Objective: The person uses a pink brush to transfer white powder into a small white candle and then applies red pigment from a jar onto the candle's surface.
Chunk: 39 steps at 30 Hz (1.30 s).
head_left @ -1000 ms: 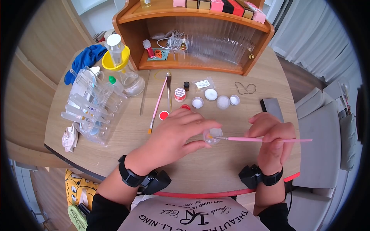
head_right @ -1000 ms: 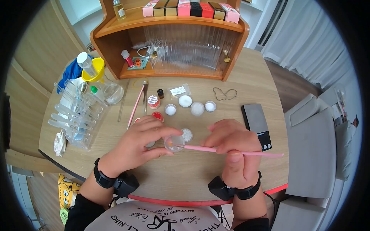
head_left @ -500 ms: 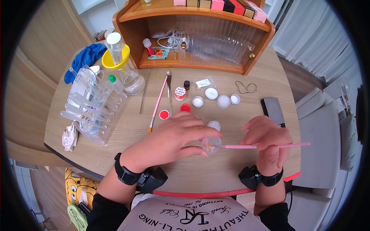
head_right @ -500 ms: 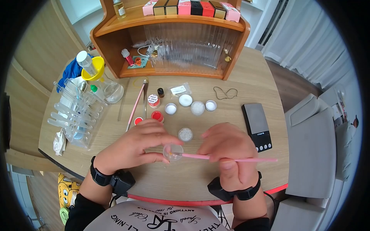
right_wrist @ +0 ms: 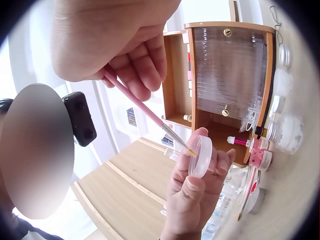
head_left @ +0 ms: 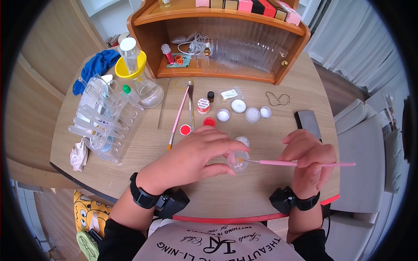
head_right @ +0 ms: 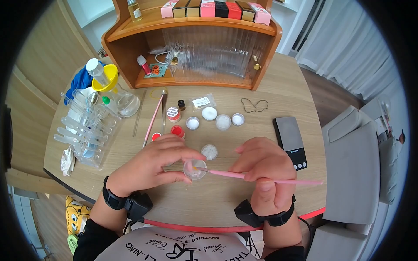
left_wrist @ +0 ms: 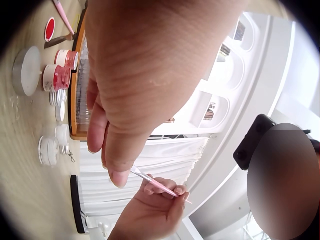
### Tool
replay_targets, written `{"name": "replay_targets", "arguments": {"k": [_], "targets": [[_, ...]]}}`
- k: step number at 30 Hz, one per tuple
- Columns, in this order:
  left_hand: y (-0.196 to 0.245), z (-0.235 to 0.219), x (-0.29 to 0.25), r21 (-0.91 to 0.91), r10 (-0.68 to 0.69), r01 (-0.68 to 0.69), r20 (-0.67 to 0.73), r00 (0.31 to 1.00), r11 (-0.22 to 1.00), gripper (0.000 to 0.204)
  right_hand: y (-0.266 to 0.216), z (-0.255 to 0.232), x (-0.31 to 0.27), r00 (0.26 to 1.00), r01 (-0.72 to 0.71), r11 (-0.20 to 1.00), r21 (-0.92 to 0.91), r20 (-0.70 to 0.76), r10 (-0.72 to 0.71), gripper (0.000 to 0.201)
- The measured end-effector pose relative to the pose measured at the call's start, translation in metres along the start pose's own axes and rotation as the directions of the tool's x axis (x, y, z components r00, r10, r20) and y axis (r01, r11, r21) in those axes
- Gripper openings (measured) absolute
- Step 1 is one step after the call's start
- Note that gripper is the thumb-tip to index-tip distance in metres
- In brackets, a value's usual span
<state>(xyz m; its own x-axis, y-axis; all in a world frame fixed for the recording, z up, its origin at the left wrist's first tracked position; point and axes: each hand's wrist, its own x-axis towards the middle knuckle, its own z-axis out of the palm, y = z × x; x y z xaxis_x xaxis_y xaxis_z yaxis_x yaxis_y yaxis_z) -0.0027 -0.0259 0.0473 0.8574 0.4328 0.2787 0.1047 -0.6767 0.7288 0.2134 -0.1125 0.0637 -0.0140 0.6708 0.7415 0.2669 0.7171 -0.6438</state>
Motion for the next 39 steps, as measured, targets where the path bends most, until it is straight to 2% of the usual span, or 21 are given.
{"name": "replay_targets", "arguments": {"k": [6, 15, 21, 27, 29, 33, 39], "targets": [[-0.0001, -0.0001, -0.0012, -0.019, -0.045, 0.045, -0.029, 0.999, 0.999, 0.047, 0.0001, -0.0016, -0.0012, 0.998, 0.015, 0.999, -0.048, -0.053, -0.017, 0.034], [0.001, -0.001, -0.0007, 0.007, -0.055, 0.056, -0.052, 0.997, 0.998, 0.046, 0.0029, 0.0011, -0.0019, 1.0, 0.024, 0.999, -0.026, 0.02, -0.023, 0.035], [0.0011, -0.0011, -0.0005, 0.016, -0.057, 0.058, -0.055, 0.997, 0.998, 0.046, 0.0006, 0.0032, -0.0012, 0.999, 0.018, 1.0, 0.006, -0.038, -0.018, 0.036], [0.0007, -0.0007, 0.0002, 0.027, -0.06, 0.062, -0.046, 0.997, 0.998, 0.046, 0.0031, 0.0027, -0.0017, 0.999, 0.012, 1.0, 0.006, 0.048, -0.012, 0.033], [0.0003, -0.0003, 0.0, 0.025, -0.051, 0.052, -0.052, 0.997, 0.998, 0.046, 0.0038, 0.0032, -0.0017, 0.999, 0.046, 0.997, -0.06, 0.011, -0.046, 0.032], [0.0013, -0.0007, -0.0001, 0.014, -0.058, 0.058, -0.047, 0.997, 0.998, 0.046, 0.0033, 0.0009, -0.0019, 0.998, 0.043, 0.999, -0.006, -0.043, -0.043, 0.033], [-0.0002, 0.0, -0.0004, 0.019, -0.057, 0.058, -0.049, 0.997, 0.998, 0.046, 0.0041, -0.0003, -0.001, 0.998, 0.043, 0.998, -0.037, 0.045, -0.042, 0.032]]}}
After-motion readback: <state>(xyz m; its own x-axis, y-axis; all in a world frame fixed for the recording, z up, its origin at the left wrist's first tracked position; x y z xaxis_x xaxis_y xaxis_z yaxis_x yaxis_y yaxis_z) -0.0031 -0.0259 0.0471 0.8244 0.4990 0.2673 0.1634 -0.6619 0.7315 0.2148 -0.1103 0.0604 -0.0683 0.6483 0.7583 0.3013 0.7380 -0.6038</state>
